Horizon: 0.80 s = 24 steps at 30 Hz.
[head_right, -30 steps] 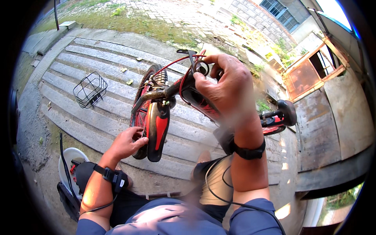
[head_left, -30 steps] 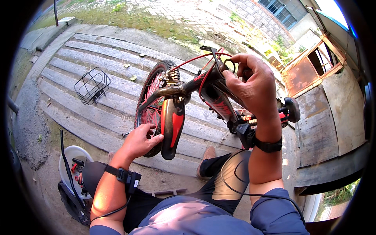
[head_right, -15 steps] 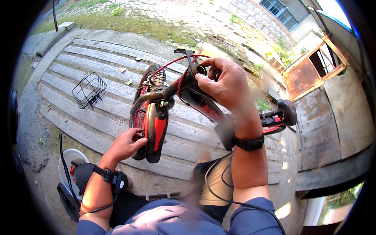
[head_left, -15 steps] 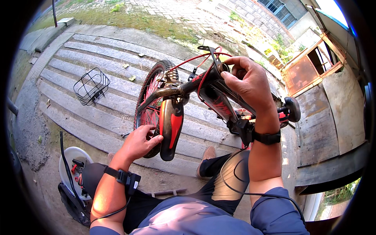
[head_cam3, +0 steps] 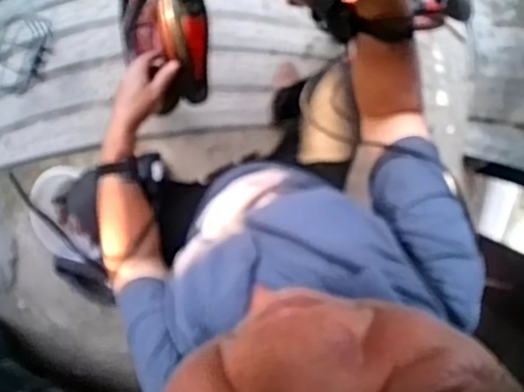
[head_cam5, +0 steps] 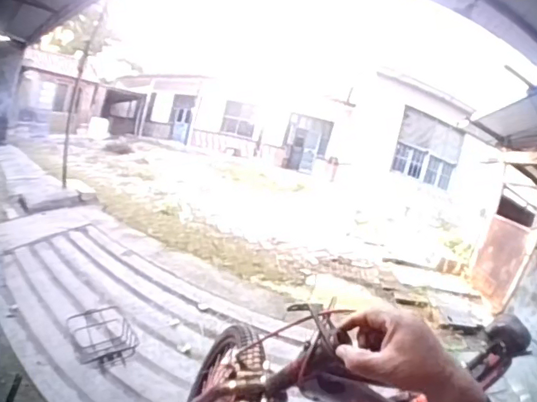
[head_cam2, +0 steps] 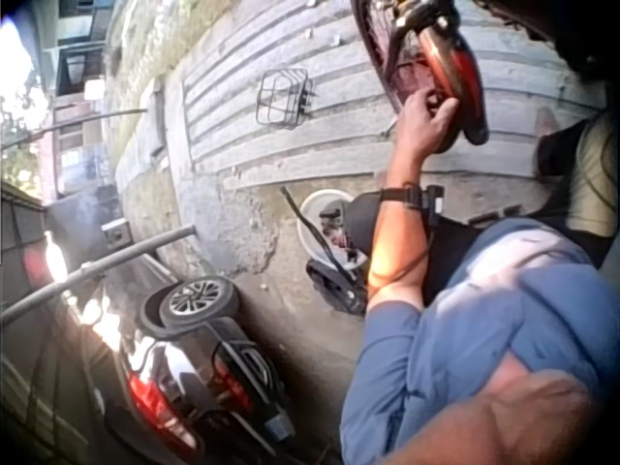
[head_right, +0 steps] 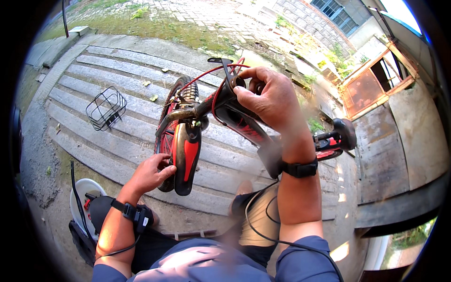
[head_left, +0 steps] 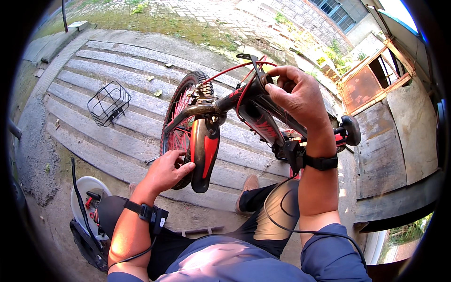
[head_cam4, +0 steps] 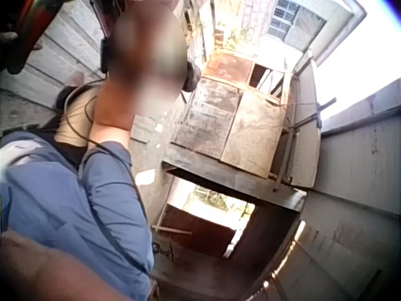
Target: The person is working on the front fork of a bicycle, manipulating red wires and a black cylindrical component. They repeatedly insert and remove the component from the fork tube, adjusting the wiring and inspecting the internal mechanism.
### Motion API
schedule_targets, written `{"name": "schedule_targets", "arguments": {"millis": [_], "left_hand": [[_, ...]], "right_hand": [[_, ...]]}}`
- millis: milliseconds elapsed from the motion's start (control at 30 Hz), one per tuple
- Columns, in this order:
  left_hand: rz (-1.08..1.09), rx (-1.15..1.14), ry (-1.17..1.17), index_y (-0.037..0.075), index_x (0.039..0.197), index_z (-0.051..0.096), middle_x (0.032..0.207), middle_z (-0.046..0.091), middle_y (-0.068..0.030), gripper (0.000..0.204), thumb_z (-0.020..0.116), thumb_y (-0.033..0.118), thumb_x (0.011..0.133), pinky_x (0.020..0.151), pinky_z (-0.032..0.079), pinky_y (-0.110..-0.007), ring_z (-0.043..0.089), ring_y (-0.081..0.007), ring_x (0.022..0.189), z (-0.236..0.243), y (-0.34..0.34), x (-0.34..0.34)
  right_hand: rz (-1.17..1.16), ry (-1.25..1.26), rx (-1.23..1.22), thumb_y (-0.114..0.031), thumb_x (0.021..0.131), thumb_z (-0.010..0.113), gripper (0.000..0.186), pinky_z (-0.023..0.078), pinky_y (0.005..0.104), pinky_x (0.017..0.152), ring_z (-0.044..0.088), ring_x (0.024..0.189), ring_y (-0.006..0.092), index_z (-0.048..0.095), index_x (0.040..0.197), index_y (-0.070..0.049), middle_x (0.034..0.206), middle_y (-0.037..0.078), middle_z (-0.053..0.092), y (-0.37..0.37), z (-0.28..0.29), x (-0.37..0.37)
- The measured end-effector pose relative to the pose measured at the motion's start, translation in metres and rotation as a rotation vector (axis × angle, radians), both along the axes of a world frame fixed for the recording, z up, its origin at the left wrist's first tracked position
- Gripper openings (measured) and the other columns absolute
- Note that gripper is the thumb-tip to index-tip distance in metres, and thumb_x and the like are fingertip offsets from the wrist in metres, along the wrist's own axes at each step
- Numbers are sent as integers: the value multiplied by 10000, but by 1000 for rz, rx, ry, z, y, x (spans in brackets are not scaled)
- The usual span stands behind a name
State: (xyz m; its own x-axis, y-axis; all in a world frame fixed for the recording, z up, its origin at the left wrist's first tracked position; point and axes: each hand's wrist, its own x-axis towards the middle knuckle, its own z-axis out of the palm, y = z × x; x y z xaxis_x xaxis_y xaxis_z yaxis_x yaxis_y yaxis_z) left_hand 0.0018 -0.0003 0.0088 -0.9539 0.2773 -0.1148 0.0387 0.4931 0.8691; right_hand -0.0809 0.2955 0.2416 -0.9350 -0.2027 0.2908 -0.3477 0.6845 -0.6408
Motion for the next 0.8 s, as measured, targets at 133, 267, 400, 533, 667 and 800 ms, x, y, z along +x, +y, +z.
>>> {"name": "schedule_targets", "arguments": {"millis": [133, 267, 400, 533, 667, 800], "left_hand": [[2, 17, -7, -26, 1308, 638, 1152, 708, -226, 648, 766, 476, 919, 871, 573, -409, 728, -317, 1003, 0, 0, 0], [3, -4, 0, -20, 1306, 640, 1152, 708, -224, 642, 767, 475, 918, 869, 574, -409, 731, -318, 996, 2, 0, 1], [0, 3, -1, -19, 1305, 640, 1150, 711, -221, 640, 768, 474, 917, 868, 575, -409, 732, -315, 994, 1, 0, 0], [6, -1, 1, -17, 1307, 639, 1146, 713, -220, 640, 769, 473, 916, 868, 574, -409, 732, -314, 996, 1, 0, 1], [2, -5, 4, -14, 1306, 640, 1145, 715, -220, 638, 768, 473, 916, 869, 574, -409, 733, -314, 997, 1, 1, 1], [4, -11, -8, -16, 1305, 640, 1138, 717, -220, 642, 766, 479, 917, 871, 574, -409, 733, -314, 998, -1, 0, 1]], "right_hand": [[-13, -19, 7, -201, 856, 785, 329, 424, 244, 579, 502, 648, 46, 747, 1117, -5, 725, -38, 576, -2, 3, 1], [-20, -36, -11, -209, 857, 785, 316, 434, 250, 590, 519, 660, 53, 748, 1092, 0, 735, -32, 589, -2, 2, 0], [-23, -25, 16, -233, 855, 793, 319, 448, 259, 594, 541, 655, 65, 750, 1067, 3, 735, -10, 619, 0, 3, -2], [-50, -5, 65, -228, 860, 793, 318, 435, 244, 593, 536, 656, 55, 746, 1062, 14, 746, -14, 624, -7, 7, 1], [-51, 32, 119, -160, 873, 788, 287, 377, 198, 585, 476, 670, 9, 733, 1089, 21, 758, -74, 560, -10, 9, 5], [-65, 94, 185, -154, 877, 787, 263, 364, 200, 572, 460, 648, 9, 735, 1082, 3, 721, -76, 542, -15, 10, 8]]}}
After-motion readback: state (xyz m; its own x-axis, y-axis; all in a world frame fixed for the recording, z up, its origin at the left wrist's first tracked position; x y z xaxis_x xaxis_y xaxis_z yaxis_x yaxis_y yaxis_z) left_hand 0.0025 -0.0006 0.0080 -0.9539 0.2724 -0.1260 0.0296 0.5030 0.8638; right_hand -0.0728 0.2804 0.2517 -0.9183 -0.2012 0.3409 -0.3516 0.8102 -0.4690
